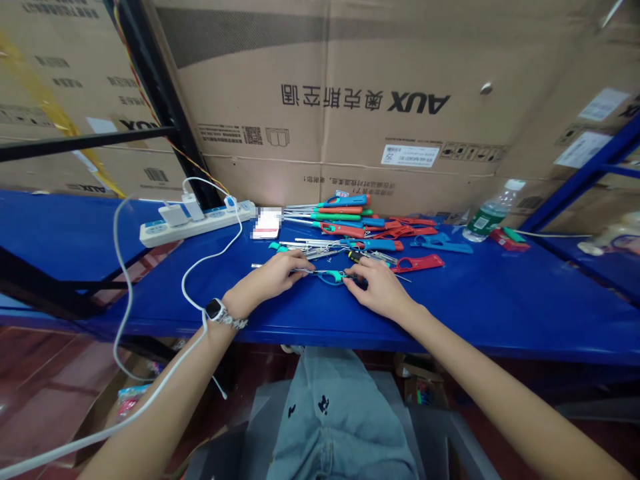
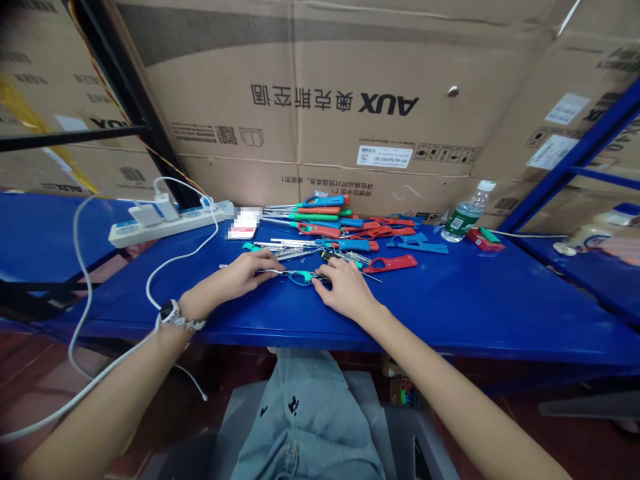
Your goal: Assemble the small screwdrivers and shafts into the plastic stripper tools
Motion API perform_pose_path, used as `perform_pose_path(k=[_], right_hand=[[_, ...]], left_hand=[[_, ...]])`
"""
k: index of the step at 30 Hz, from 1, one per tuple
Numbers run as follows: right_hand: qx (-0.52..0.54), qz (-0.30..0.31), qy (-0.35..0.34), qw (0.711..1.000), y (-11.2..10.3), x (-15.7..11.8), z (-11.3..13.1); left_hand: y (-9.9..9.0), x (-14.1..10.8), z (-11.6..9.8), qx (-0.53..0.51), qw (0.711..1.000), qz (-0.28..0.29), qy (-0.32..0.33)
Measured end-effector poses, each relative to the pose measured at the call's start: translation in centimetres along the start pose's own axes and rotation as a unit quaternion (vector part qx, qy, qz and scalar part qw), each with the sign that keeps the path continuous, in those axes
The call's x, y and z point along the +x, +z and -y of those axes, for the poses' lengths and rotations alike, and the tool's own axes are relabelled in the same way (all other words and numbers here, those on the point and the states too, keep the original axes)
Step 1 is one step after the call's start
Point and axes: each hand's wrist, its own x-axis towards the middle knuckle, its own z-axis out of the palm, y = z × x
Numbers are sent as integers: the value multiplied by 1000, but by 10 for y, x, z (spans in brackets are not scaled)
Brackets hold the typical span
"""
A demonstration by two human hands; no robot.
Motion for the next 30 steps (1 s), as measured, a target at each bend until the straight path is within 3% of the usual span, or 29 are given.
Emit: perform_pose_path(k=[16, 30], right_hand=[[-11, 4, 7, 1000, 0, -1, 0], [-22, 3, 3, 1000, 2, -2, 0]], left_hand=[[10, -7, 6, 24, 1000, 0, -2], [10, -9, -9, 84, 996, 13, -19]])
